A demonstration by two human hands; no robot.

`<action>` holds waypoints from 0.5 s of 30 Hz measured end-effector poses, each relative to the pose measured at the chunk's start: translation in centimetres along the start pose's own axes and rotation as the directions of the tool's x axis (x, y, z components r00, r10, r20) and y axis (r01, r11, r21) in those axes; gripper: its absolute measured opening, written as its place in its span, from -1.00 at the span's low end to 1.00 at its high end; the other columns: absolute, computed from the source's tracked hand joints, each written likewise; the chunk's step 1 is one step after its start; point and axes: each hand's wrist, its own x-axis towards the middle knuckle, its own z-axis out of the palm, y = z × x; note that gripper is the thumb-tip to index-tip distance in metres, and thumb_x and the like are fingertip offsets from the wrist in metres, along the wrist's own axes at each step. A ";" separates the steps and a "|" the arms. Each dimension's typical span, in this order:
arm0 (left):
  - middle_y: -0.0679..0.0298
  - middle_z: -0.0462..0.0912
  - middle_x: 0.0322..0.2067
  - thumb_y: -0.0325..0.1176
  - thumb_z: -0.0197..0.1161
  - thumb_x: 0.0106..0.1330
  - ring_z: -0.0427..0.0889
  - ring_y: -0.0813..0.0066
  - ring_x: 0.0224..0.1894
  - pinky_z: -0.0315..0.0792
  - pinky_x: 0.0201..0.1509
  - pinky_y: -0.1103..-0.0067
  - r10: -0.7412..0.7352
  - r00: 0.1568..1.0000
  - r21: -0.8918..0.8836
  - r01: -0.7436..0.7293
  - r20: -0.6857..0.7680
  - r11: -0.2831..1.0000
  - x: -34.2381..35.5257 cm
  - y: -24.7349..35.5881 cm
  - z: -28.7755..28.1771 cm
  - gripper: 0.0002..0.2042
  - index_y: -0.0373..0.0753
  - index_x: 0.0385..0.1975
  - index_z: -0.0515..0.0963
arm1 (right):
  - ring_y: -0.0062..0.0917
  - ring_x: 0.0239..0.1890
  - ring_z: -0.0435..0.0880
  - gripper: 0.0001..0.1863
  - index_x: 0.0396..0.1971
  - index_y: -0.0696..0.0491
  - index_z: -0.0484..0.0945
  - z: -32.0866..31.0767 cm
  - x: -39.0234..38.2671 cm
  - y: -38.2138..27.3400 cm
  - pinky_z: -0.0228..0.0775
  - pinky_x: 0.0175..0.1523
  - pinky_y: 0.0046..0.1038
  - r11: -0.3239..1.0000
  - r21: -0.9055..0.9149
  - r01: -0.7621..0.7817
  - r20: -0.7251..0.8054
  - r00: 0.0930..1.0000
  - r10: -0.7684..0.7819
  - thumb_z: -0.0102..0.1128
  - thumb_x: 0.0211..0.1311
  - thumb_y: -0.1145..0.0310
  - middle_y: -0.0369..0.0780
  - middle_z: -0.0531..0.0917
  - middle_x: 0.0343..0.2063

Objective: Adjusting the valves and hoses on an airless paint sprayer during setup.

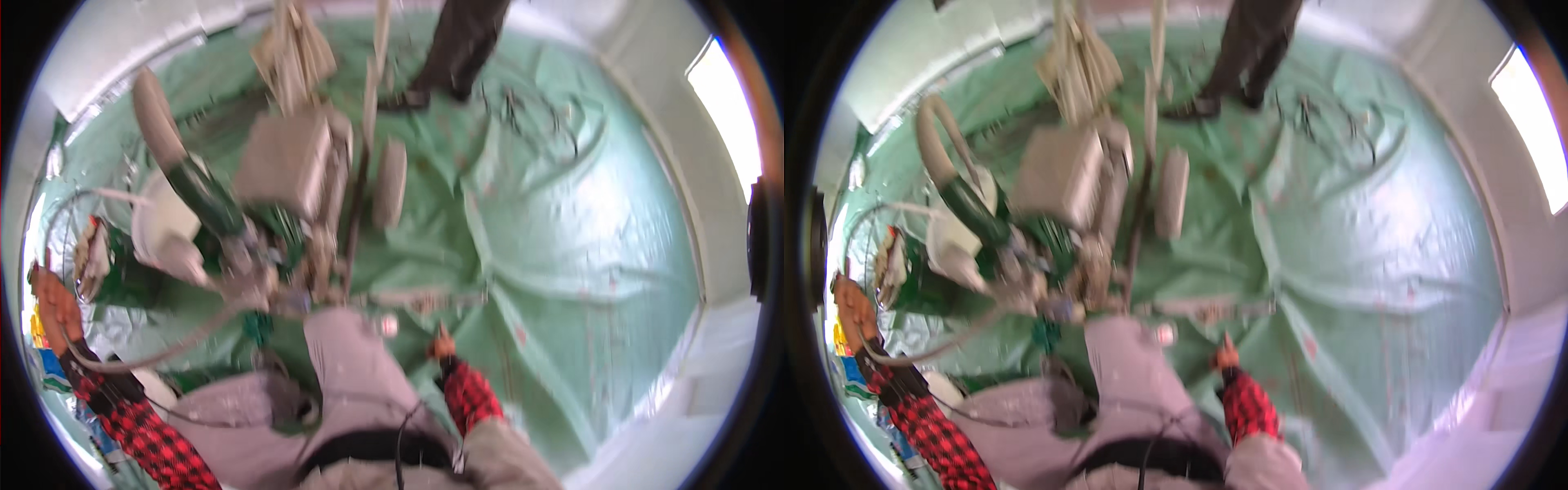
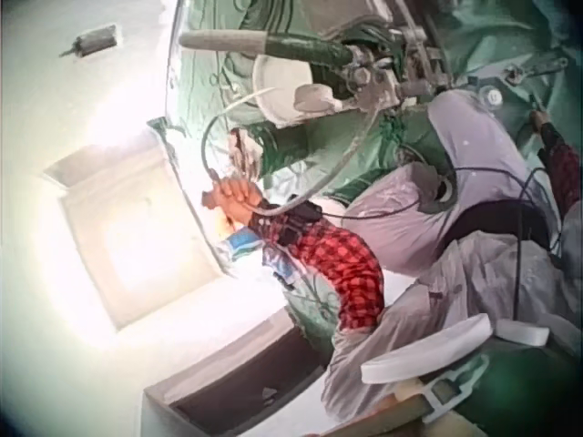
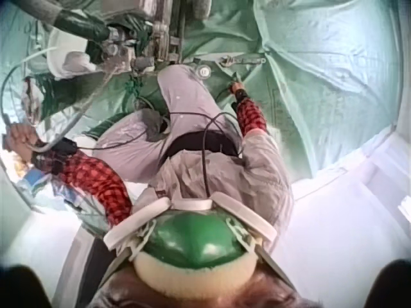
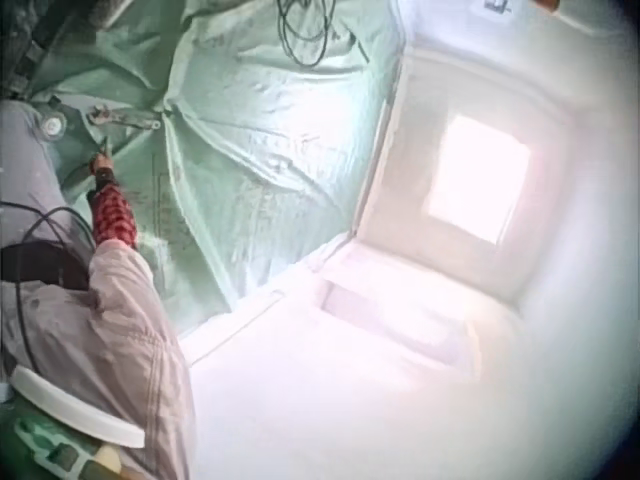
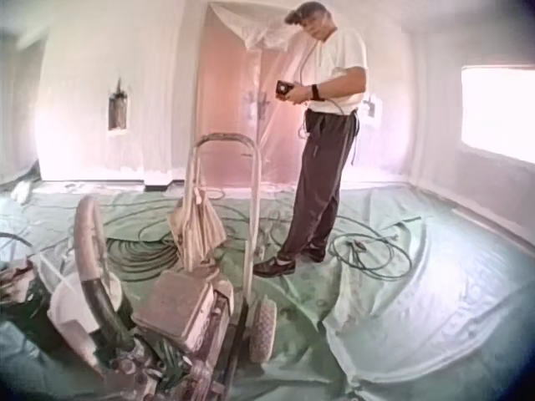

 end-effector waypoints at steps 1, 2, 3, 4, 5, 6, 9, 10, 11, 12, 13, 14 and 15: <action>0.47 0.22 -0.71 -0.25 -0.10 0.46 0.10 0.70 -0.86 0.00 -0.89 0.72 -0.008 0.940 0.163 -0.051 0.340 0.985 -1.9 7.8 -3.9 -0.79 -0.17 -0.43 0.30 | -0.38 -0.55 0.64 -0.08 0.38 -0.30 -0.04 8.3 1.5 -11.1 0.56 -0.40 -0.36 0.964 0.125 -0.233 0.156 0.965 0.213 0.09 -0.03 0.48 -0.09 0.67 -0.48; 0.47 0.22 -0.71 -0.27 -0.06 0.44 0.09 0.71 -0.86 -0.02 -0.90 0.72 0.142 0.990 0.231 -0.138 -0.001 0.963 -5.9 9.8 3.6 -0.80 -0.18 -0.45 0.31 | -0.35 -0.59 0.63 -0.09 0.38 -0.34 -0.06 8.0 1.7 -18.8 0.55 -0.41 -0.34 0.821 0.339 -0.460 0.450 0.845 0.288 0.08 -0.02 0.44 -0.07 0.66 -0.53; 0.47 0.22 -0.72 -0.29 -0.01 0.42 0.08 0.73 -0.86 -0.03 -0.90 0.71 0.141 0.946 0.097 -0.118 -0.292 0.988 -5.7 4.8 10.3 -0.80 -0.18 -0.47 0.32 | -0.35 -0.64 0.62 -0.10 0.38 -0.37 -0.05 5.3 -0.1 -11.5 0.53 -0.45 -0.35 0.951 0.111 -0.289 0.204 0.943 0.263 0.06 -0.01 0.42 -0.07 0.64 -0.59; 0.47 0.22 -0.72 -0.29 -0.01 0.42 0.08 0.73 -0.86 -0.03 -0.90 0.71 0.209 0.933 0.123 -0.179 -0.295 0.976 -6.6 6.1 9.5 -0.80 -0.18 -0.47 0.32 | -0.29 -0.52 0.66 -0.12 0.38 -0.39 -0.06 4.2 0.1 -15.5 0.54 -0.36 -0.33 0.953 0.028 -0.301 0.301 0.912 0.279 0.04 0.02 0.40 -0.01 0.65 -0.49; 0.48 0.22 -0.71 -0.30 0.00 0.41 0.08 0.76 -0.85 -0.03 -0.88 0.73 0.238 0.925 0.121 -0.210 -0.298 0.970 -7.3 6.7 7.8 -0.84 -0.18 -0.42 0.33 | -0.18 -0.30 0.67 -0.12 0.37 -0.39 -0.08 2.6 0.4 -17.2 0.52 -0.17 -0.29 0.965 -0.070 -0.251 0.299 0.918 0.261 0.06 0.01 0.33 0.04 0.65 -0.33; 0.50 0.22 -0.70 -0.31 0.01 0.41 0.07 0.79 -0.84 -0.03 -0.87 0.75 0.265 0.916 0.114 -0.241 -0.300 0.964 -7.6 7.1 6.9 -0.87 -0.18 -0.38 0.35 | -0.16 -0.19 0.64 -0.10 0.38 -0.39 -0.09 1.4 1.1 -18.6 0.48 -0.08 -0.28 0.953 -0.156 -0.261 0.321 0.899 0.299 0.08 -0.01 0.29 0.05 0.63 -0.23; 0.51 0.22 -0.68 -0.35 0.04 0.39 0.07 0.79 -0.84 -0.04 -0.86 0.74 0.214 0.901 0.066 -0.205 -0.378 0.977 -7.2 5.5 9.8 -0.89 -0.17 -0.38 0.34 | -0.12 0.03 0.54 -0.03 0.39 -0.37 -0.18 -1.2 1.5 -17.7 0.37 0.10 -0.27 0.908 -0.310 -0.283 0.355 0.851 0.386 0.13 -0.05 0.17 0.04 0.54 -0.01; 0.52 0.22 -0.68 -0.33 0.05 0.39 0.06 0.78 -0.84 -0.04 -0.85 0.73 0.191 0.930 0.049 -0.185 -0.314 0.982 -7.1 5.6 9.1 -0.88 -0.14 -0.40 0.34 | -0.08 0.05 0.53 0.00 0.39 -0.38 -0.25 -1.6 1.9 -18.6 0.35 0.13 -0.26 0.866 -0.357 -0.349 0.385 0.790 0.478 0.13 -0.05 0.15 0.05 0.54 0.00; 0.52 0.22 -0.68 -0.33 0.05 0.39 0.06 0.78 -0.84 -0.04 -0.85 0.73 0.213 0.923 0.029 -0.215 -0.321 0.976 -6.9 5.2 9.4 -0.88 -0.14 -0.40 0.34 | -0.07 0.04 0.53 0.06 0.39 -0.39 -0.34 -2.3 1.6 -19.1 0.35 0.13 -0.25 0.863 -0.385 -0.328 0.370 0.802 0.470 0.15 -0.08 0.13 0.07 0.54 -0.01; 0.52 0.21 -0.68 -0.32 0.06 0.38 0.06 0.77 -0.84 -0.04 -0.84 0.72 0.203 0.912 0.022 -0.209 -0.356 0.978 -6.9 4.9 10.4 -0.88 -0.12 -0.41 0.34 | -0.10 0.01 0.56 -0.16 0.38 -0.35 -0.10 -2.0 1.5 -18.9 0.36 0.13 -0.25 0.862 -0.383 -0.331 0.314 0.831 0.459 0.04 0.08 0.10 0.04 0.56 -0.03; 0.52 0.21 -0.69 -0.31 0.07 0.37 0.06 0.76 -0.84 -0.04 -0.84 0.72 0.185 0.903 0.012 -0.196 -0.387 0.981 -6.7 4.6 10.7 -0.88 -0.11 -0.42 0.34 | -0.10 0.01 0.56 -0.18 0.38 -0.35 -0.09 -1.8 1.4 -18.8 0.36 0.13 -0.24 0.858 -0.390 -0.334 0.303 0.834 0.462 0.04 0.09 0.10 0.04 0.56 -0.03; 0.52 0.20 -0.69 -0.29 0.07 0.36 0.06 0.76 -0.84 -0.04 -0.83 0.72 0.180 0.906 0.006 -0.192 -0.384 0.981 -6.6 4.5 9.6 -0.87 -0.08 -0.44 0.34 | -0.10 0.02 0.56 -0.19 0.38 -0.34 -0.08 -1.9 2.0 -19.1 0.36 0.13 -0.24 0.863 -0.391 -0.319 0.300 0.843 0.447 0.03 0.10 0.09 0.03 0.56 -0.02; 0.52 0.20 -0.69 -0.29 0.07 0.36 0.06 0.76 -0.84 -0.04 -0.83 0.72 0.199 0.894 0.009 -0.214 -0.401 0.977 -6.8 4.6 9.6 -0.87 -0.08 -0.44 0.34 | -0.11 0.02 0.56 -0.20 0.37 -0.34 -0.07 -1.7 2.7 -19.4 0.35 0.14 -0.24 0.866 -0.400 -0.300 0.317 0.841 0.438 0.02 0.11 0.09 0.03 0.56 -0.02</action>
